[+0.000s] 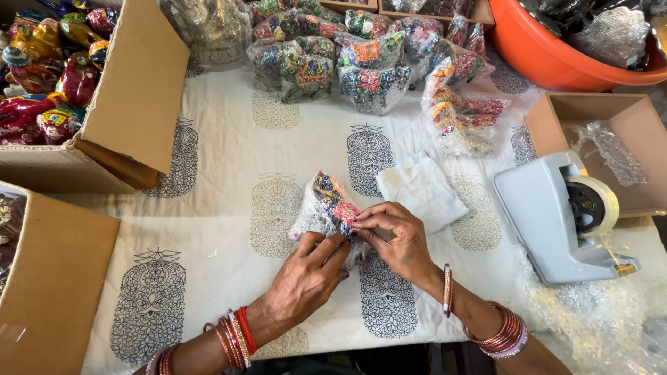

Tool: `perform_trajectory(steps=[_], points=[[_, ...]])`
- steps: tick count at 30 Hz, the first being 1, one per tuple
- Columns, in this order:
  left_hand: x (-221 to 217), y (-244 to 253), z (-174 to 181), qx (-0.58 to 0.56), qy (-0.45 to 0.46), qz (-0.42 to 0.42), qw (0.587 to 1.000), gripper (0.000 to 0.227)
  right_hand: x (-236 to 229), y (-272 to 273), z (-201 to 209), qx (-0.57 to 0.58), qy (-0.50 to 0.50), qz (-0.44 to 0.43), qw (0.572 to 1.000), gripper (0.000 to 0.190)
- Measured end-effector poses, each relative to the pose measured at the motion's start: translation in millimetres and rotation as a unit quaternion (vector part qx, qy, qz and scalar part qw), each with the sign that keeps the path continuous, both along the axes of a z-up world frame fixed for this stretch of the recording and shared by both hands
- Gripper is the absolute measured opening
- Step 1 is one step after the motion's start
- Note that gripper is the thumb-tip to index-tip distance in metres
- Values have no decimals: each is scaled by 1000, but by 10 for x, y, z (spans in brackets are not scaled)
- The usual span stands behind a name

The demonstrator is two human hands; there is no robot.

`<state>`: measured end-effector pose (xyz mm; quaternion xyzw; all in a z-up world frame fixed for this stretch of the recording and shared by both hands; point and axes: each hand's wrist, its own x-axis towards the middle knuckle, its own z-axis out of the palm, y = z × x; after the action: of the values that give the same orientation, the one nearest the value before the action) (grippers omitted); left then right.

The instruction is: Cleaning and sorting small hand-painted figurines and ornaments in a production or sorting area.

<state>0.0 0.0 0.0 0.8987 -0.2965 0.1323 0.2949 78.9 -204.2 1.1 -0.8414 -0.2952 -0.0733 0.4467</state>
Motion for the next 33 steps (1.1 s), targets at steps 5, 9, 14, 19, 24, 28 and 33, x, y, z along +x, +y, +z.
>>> perform_trajectory(steps=[5, 9, 14, 19, 24, 28, 33], points=[[-7, -7, -58, 25, -16, -4, 1000, 45, 289, -125, -207, 94, 256, 43, 961, 24], [-14, -6, -21, 8, 1, -2, 1000, 47, 467, -101, -282, 127, 409, 93, 899, 42], [-1, -21, -42, 40, -22, 2, 999, 45, 476, -40, -188, 137, 403, 107, 899, 45], [-46, -42, -22, 62, -48, 11, 997, 43, 399, -96, -256, 154, 379, 102, 907, 40], [-102, -78, -13, 16, -24, 21, 999, 45, 444, -243, -241, 270, 381, 135, 874, 33], [-91, -75, -49, 55, -62, 13, 996, 44, 469, -324, -223, 247, 338, 135, 898, 32], [-54, -45, -344, -5, -33, 54, 998, 54, 448, -368, -141, 137, 323, 120, 929, 34]])
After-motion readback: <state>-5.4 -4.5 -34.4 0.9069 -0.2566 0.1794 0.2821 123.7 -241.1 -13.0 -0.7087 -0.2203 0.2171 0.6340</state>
